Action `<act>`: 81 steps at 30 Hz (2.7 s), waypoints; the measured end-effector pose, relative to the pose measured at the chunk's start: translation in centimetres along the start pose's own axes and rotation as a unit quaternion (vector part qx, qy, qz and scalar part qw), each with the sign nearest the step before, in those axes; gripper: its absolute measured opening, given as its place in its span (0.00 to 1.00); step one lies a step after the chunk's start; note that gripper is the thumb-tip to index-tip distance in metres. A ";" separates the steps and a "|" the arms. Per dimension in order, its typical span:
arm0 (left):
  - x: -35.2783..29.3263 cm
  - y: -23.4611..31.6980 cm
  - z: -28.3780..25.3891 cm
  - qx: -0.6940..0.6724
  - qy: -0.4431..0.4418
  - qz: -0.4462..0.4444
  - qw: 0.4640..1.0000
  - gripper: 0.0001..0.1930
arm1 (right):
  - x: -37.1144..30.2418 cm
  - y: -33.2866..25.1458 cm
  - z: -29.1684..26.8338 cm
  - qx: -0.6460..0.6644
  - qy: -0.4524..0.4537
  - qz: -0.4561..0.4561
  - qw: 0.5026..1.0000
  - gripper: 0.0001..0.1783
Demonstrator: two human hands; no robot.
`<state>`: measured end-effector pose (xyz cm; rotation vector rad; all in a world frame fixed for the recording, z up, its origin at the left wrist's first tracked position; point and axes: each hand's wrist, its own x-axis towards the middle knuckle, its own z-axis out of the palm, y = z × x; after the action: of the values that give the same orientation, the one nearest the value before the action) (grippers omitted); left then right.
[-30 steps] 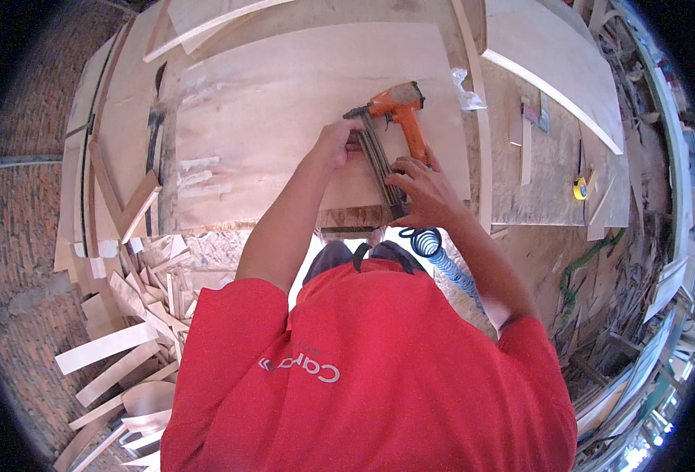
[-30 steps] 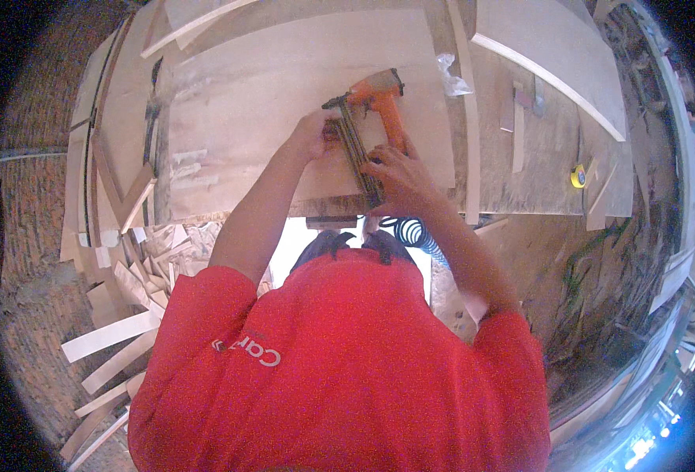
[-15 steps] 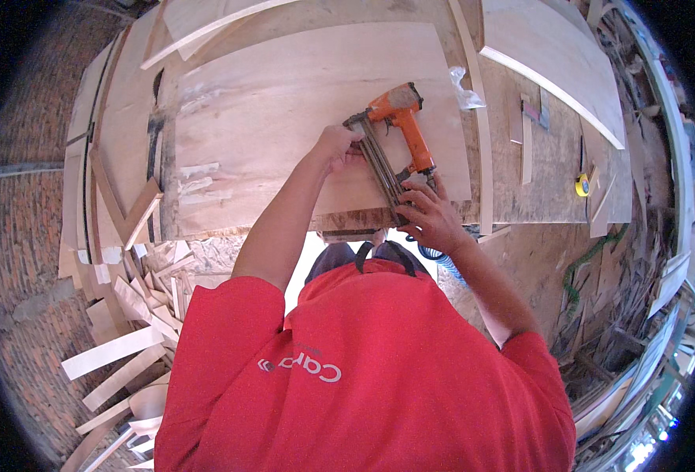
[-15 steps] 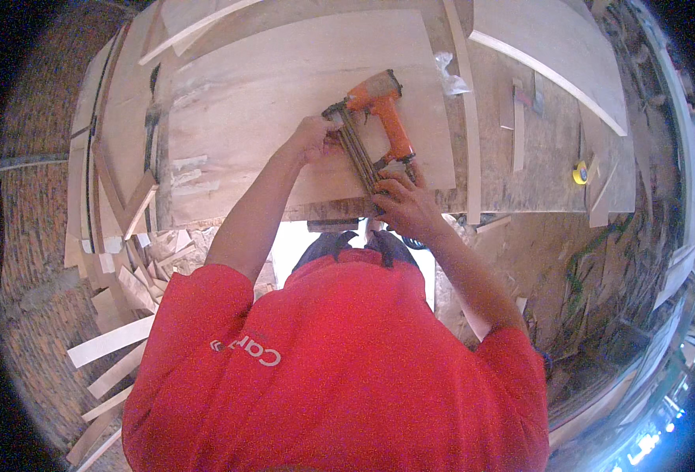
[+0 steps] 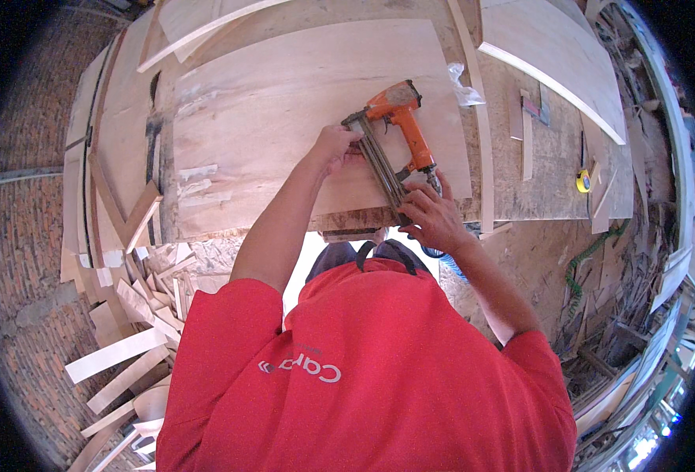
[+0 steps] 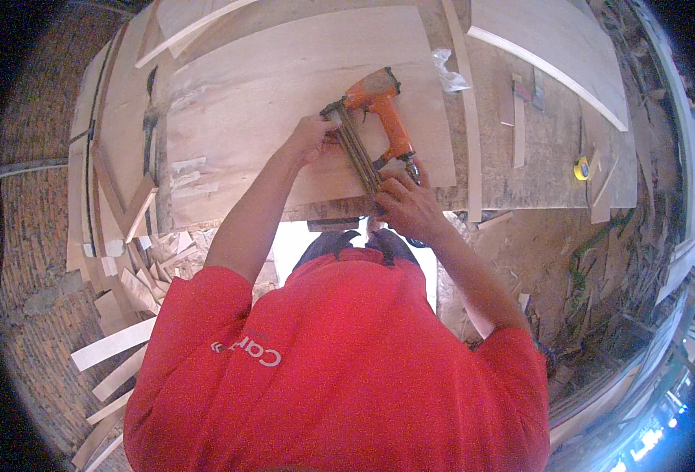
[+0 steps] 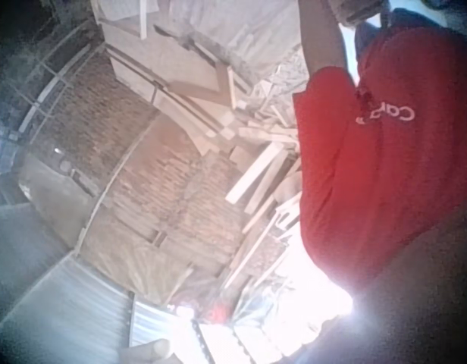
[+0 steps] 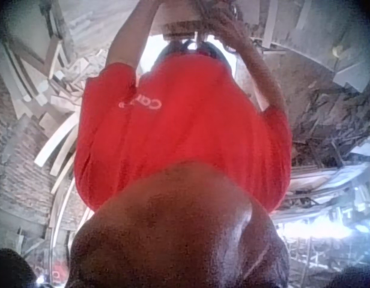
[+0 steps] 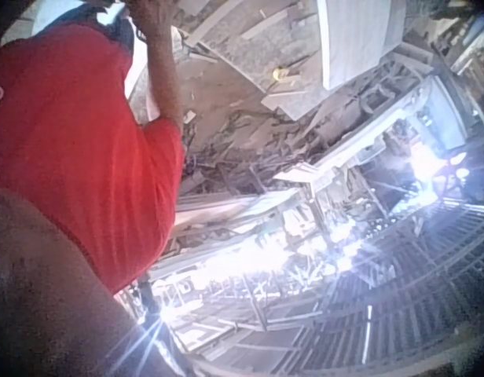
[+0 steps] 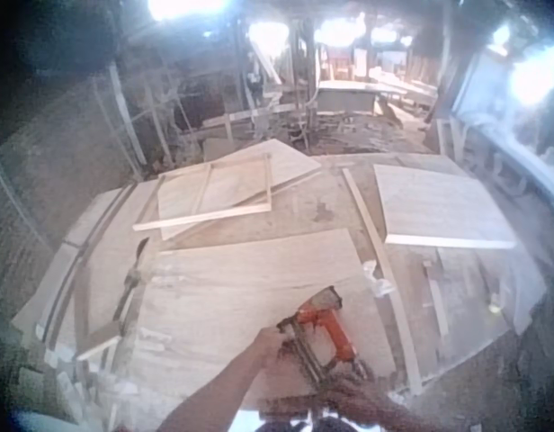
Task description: The person wipes a wooden frame with a cloth, then places a large plywood sheet on top. They use a pneumatic nail gun to fasten the plywood to the frame, reloading the tool mid-task.
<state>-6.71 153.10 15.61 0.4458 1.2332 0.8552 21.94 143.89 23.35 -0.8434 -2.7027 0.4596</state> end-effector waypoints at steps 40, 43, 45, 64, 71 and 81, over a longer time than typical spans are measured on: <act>-1.6 -0.5 1.0 -0.026 0.054 -0.003 0.998 0.06 | -2.0 -0.1 -0.8 0.027 0.005 0.022 0.999 0.24; -1.8 -0.3 1.1 -0.018 0.031 -0.005 0.999 0.06 | -0.8 0.4 -1.3 0.019 -0.019 0.027 0.999 0.27; -1.9 -0.2 1.2 -0.016 0.037 -0.003 0.999 0.06 | 0.1 0.9 -1.6 0.022 -0.035 0.004 0.999 0.34; -2.9 -0.9 1.2 -0.142 -0.045 -0.012 0.989 0.14 | 3.4 3.4 -1.4 0.010 -0.065 -0.008 0.998 0.50; -3.0 -3.4 5.4 -0.187 0.075 0.042 0.979 0.24 | 4.6 3.1 -1.1 0.024 -0.068 -0.022 0.997 0.37; -1.7 -3.3 9.1 -0.292 0.101 0.003 0.951 0.32 | 3.9 -3.8 -4.9 -0.027 0.090 0.063 0.994 0.46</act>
<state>2.77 151.06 17.07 -0.1205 1.0957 1.2387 18.70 144.28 29.83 -1.0220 -2.5165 0.3216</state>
